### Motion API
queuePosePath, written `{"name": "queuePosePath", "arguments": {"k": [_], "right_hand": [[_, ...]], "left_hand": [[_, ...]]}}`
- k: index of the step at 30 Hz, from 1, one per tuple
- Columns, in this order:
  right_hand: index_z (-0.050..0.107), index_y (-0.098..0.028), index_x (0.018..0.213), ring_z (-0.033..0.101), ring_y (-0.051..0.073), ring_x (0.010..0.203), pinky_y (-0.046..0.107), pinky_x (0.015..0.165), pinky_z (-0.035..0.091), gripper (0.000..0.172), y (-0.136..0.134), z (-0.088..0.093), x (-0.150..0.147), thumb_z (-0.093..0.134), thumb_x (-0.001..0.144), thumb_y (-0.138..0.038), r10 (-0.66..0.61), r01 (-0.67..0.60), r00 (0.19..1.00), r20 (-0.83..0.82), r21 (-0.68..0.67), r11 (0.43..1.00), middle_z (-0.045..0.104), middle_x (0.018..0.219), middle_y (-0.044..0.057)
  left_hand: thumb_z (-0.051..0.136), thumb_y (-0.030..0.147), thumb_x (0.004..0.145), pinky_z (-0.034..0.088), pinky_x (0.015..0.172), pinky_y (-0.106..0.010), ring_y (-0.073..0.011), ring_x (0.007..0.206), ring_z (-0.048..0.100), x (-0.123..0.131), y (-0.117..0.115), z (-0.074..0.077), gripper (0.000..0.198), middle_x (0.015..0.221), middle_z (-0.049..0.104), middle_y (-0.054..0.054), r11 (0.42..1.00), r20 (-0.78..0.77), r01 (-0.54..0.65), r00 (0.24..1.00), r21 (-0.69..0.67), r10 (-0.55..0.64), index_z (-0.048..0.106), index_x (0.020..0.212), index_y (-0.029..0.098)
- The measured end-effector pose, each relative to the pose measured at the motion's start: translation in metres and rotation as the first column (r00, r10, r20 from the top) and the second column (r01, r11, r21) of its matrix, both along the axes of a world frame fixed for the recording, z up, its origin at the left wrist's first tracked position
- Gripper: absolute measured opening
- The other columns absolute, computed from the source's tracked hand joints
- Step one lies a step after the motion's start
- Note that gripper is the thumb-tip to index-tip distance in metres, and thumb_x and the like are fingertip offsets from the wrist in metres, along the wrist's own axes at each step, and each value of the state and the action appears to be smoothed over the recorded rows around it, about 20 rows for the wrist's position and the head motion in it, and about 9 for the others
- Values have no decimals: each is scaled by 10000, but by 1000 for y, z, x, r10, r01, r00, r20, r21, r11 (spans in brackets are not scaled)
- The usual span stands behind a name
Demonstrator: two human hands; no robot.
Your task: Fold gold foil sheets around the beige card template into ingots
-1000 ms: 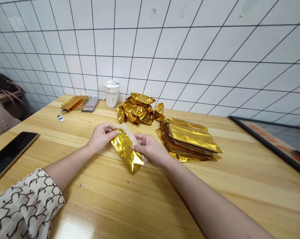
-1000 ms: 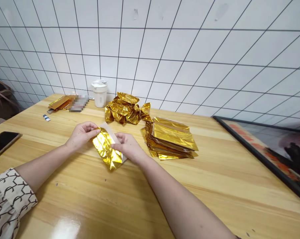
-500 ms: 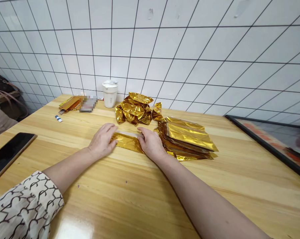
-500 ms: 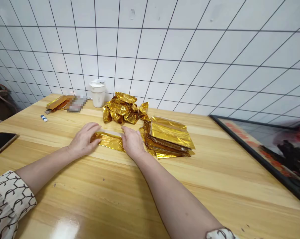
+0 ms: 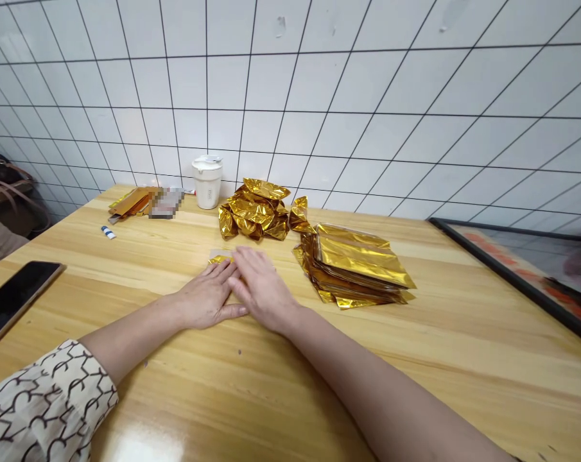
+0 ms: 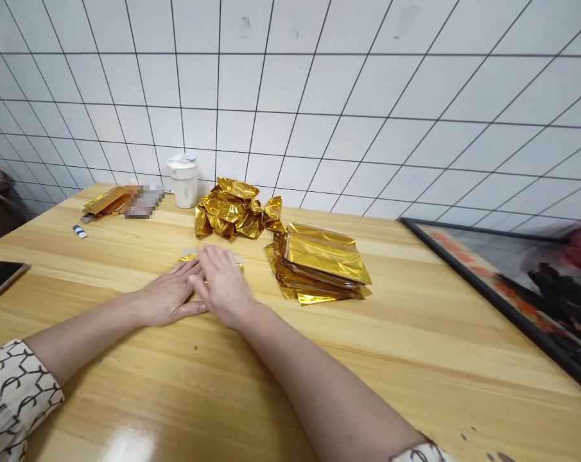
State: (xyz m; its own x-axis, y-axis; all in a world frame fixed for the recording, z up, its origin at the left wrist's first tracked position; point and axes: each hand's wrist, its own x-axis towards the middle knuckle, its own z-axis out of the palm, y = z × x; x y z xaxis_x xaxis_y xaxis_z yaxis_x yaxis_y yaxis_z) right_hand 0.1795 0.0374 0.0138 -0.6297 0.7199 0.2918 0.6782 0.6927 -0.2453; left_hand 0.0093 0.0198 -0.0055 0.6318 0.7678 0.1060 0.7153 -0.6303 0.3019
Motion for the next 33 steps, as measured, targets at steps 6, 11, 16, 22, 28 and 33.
{"name": "queuePosePath", "arguments": {"k": [6,11,16,22,28,33], "right_hand": [[239,-49,1470,181,298,1418,510,1132,213,722,-14,-11,-11,270,937,-535,108,-106,994,0,-214,971,238,1525,211],[187,-34,1481,144,310,1425,520,1131,200,804,-12,-12,-5,260,913,-599,20,-3,998,66,-244,970,204,1531,223],[279,-13,1450,181,327,1413,517,1131,194,798,-11,-12,-1,240,914,-604,-76,111,984,158,-221,969,259,1509,238],[296,0,1441,148,320,1419,506,1132,179,803,-8,-9,6,164,924,-600,-123,177,961,248,-208,962,227,1516,243],[280,24,1441,130,313,1423,492,1137,171,779,-10,-5,4,190,936,-562,-143,211,944,298,-211,954,199,1521,245],[248,24,1452,120,305,1426,481,1144,156,718,-12,0,-1,266,940,-480,-155,240,919,363,-199,950,176,1530,230]], "left_hand": [[493,502,875,167,1149,-466,-285,1413,222,1,2,-6,715,1530,265,-130,1000,31,23,999,12,-23,239,1472,200],[467,560,863,171,1139,-503,-334,1416,189,0,2,-6,811,1532,210,-199,1000,-24,0,1000,-12,0,197,1476,103],[349,587,896,149,1151,-460,-326,1423,157,-1,2,-3,809,1520,209,-232,999,-79,-28,997,-20,26,218,1453,15],[253,643,903,167,1143,-434,-316,1420,179,-10,4,-3,820,1512,225,-237,998,-82,-62,995,9,62,288,1426,13],[265,704,872,180,1133,-465,-351,1416,172,-22,7,10,914,1502,207,-270,992,-138,-114,985,-48,106,289,1420,-27],[260,707,876,116,1158,-466,-347,1428,102,-7,1,17,922,1527,147,-243,985,-126,-172,977,16,173,254,1436,-24]]}}
